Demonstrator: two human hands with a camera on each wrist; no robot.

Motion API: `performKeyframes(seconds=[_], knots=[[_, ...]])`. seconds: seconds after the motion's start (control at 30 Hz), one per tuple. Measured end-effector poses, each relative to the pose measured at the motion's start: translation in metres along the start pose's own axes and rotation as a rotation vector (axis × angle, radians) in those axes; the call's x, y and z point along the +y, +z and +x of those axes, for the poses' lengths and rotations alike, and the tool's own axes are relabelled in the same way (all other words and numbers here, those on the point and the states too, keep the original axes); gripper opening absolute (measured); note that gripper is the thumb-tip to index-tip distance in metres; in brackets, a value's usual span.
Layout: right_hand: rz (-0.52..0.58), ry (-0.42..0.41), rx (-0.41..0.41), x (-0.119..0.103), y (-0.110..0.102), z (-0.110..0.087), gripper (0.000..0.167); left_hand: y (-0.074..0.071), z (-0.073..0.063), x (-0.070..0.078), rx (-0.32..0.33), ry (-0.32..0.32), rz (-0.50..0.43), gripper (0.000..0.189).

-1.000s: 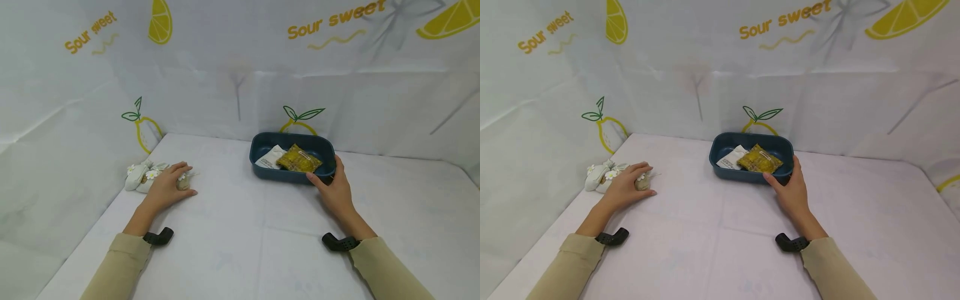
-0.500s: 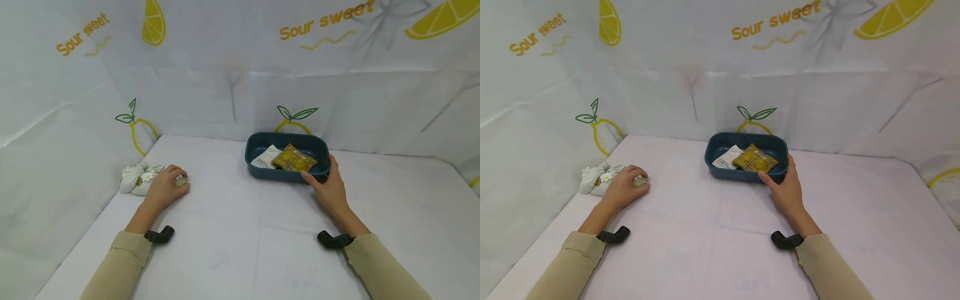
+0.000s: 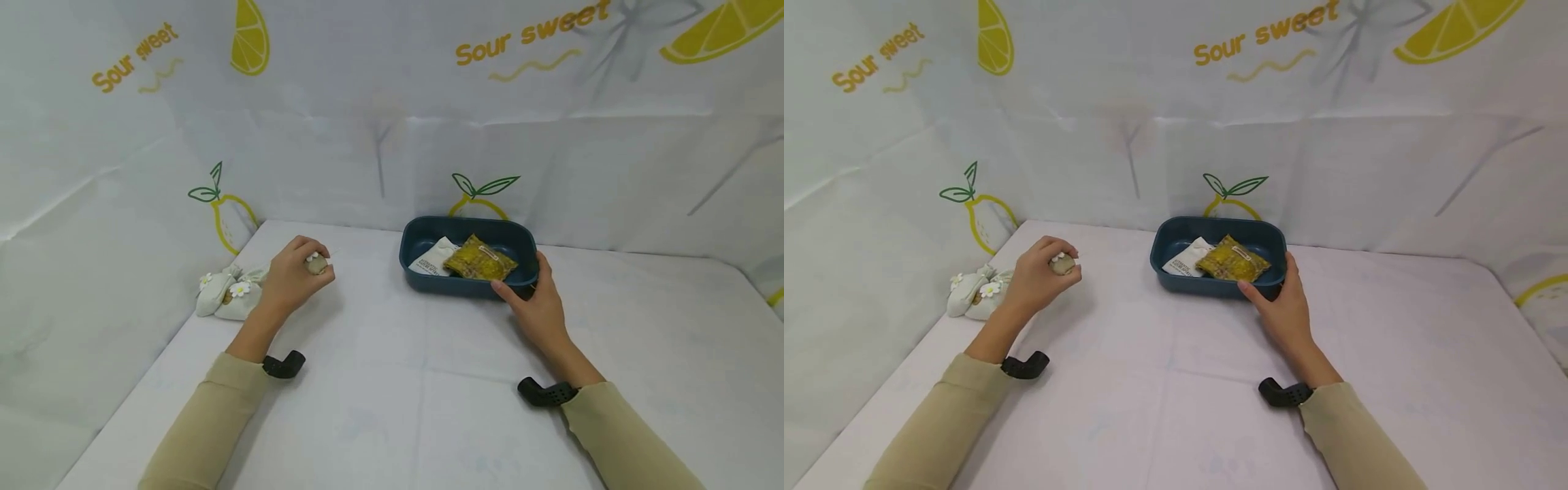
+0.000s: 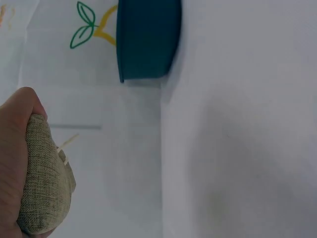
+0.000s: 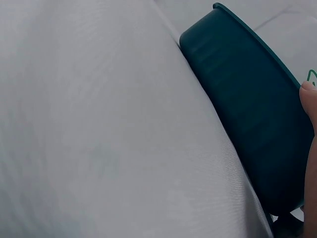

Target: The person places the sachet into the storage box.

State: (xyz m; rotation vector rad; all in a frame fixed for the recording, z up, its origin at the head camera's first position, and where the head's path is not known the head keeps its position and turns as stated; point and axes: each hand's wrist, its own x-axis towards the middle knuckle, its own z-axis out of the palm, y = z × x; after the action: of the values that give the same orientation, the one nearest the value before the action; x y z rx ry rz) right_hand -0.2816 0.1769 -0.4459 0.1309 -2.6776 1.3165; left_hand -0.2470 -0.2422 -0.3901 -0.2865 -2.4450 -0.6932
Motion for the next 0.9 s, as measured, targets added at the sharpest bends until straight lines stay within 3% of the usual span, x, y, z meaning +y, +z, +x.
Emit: performKeyframes(seconds=[0.47, 0.7, 0.9], knots=[[0.014, -0.003, 0.006, 0.0, 0.001, 0.0, 0.106, 0.041, 0.064, 0.079, 0.021, 0.126, -0.214, 0.015], [0.011, -0.01, 0.005, 0.002, 0.001, 0.0, 0.106, 0.077, 0.083, 0.108, -0.024, 0.234, -0.271, 0.014], [0.023, -0.025, 0.018, 0.005, 0.002, 0.002, 0.105, 0.115, 0.088, 0.12, -0.091, 0.223, -0.317, 0.015]])
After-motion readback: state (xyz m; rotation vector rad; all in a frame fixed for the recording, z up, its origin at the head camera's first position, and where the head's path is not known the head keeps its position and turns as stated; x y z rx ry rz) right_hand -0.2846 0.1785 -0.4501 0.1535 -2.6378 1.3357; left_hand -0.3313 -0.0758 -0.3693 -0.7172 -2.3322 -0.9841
